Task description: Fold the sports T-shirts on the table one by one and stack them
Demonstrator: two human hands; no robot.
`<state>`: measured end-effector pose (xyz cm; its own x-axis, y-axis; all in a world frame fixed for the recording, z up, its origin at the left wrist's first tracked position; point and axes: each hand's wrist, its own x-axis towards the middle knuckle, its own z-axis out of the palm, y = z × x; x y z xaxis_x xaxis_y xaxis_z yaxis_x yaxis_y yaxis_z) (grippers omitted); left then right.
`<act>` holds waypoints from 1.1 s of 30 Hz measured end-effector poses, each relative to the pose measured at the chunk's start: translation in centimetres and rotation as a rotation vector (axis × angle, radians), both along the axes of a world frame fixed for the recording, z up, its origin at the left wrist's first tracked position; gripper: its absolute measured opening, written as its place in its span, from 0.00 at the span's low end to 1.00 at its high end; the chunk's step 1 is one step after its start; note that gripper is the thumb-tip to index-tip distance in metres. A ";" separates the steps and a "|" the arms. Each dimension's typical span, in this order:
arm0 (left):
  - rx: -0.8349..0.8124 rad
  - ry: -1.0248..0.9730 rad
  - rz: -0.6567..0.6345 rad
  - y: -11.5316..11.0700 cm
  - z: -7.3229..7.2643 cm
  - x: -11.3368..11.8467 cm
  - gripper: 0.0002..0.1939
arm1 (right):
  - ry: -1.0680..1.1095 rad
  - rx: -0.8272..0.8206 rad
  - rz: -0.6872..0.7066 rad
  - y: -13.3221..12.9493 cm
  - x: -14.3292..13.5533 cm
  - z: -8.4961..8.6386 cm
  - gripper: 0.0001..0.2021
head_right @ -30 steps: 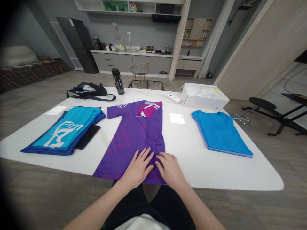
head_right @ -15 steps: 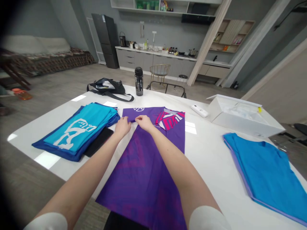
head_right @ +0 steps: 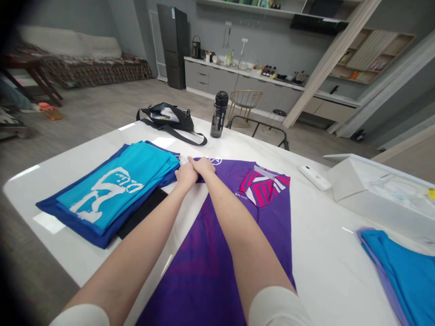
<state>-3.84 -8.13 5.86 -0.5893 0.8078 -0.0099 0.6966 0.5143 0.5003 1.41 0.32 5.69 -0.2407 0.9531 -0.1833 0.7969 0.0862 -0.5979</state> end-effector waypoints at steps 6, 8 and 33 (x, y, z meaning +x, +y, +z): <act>0.375 -0.145 -0.077 -0.3 -1.2 0.5 0.14 | 0.089 -0.407 0.088 1.7 -0.1 2.3 0.18; 0.515 -0.185 -0.151 -0.5 -1.4 1.2 0.16 | 0.100 -0.530 0.087 2.0 0.6 3.2 0.15; 0.142 0.259 -0.377 -9.0 -0.4 11.9 0.31 | 0.814 -0.214 -0.458 1.7 19.3 5.0 0.08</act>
